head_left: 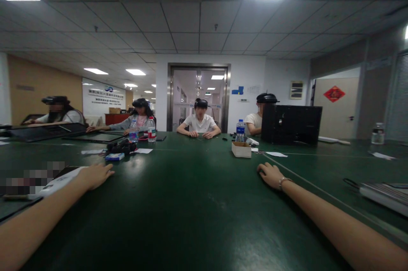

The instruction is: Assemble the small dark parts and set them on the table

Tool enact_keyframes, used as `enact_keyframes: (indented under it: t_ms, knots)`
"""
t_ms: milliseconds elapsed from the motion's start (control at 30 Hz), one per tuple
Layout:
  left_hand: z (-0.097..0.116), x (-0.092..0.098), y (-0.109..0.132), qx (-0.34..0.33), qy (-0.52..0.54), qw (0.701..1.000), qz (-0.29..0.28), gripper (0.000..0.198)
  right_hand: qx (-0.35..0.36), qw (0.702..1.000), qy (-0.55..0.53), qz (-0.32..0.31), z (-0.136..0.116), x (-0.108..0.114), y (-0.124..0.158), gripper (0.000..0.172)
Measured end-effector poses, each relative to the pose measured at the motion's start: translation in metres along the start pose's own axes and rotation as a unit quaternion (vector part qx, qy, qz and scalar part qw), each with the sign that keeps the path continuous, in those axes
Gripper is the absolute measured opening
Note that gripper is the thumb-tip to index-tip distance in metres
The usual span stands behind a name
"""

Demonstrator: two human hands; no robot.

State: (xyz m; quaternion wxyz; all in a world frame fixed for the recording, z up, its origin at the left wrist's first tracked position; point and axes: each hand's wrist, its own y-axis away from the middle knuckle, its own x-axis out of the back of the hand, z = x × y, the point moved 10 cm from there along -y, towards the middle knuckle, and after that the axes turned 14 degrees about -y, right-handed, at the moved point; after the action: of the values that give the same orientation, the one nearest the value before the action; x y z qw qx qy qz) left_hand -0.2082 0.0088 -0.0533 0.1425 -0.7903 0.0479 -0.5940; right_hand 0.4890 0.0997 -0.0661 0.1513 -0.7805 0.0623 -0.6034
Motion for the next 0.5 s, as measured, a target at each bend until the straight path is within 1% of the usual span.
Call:
enact_keyframes:
  t_ms: [67, 133, 233, 300, 400, 467, 500]
  knots:
    - [0.002, -0.004, 0.0, -0.006, -0.02, 0.999, -0.029, 0.058, 0.017, 0.999, -0.028, 0.008, -0.02, -0.004, 0.0, 0.027]
    - [0.005, -0.004, 0.0, -0.009, -0.031, 0.998, -0.051, 0.058, 0.028, 0.997, -0.066, 0.01, -0.042, -0.009, -0.001, 0.032]
    - [0.01, 0.001, 0.003, -0.016, -0.029, 0.998, -0.062, 0.058, 0.05, 0.991, -0.123, -0.027, -0.079, -0.025, -0.007, 0.037]
    - [0.012, 0.002, 0.004, -0.02, -0.029, 0.997, -0.07, 0.058, 0.052, 0.987, -0.135, -0.063, -0.102, -0.038, -0.014, 0.034]
    - [0.01, -0.001, 0.006, -0.01, -0.032, 0.996, -0.082, 0.055, 0.057, 0.984, -0.143, -0.086, -0.138, -0.05, -0.024, 0.031]
    - [0.009, -0.002, 0.004, 0.001, -0.035, 0.996, -0.081, 0.052, 0.059, 0.982, -0.15, -0.1, -0.162, -0.056, -0.028, 0.03]
    - [0.01, 0.001, 0.001, 0.004, -0.02, 0.997, -0.07, 0.051, 0.06, 0.98, -0.155, -0.108, -0.174, -0.06, -0.029, 0.03]
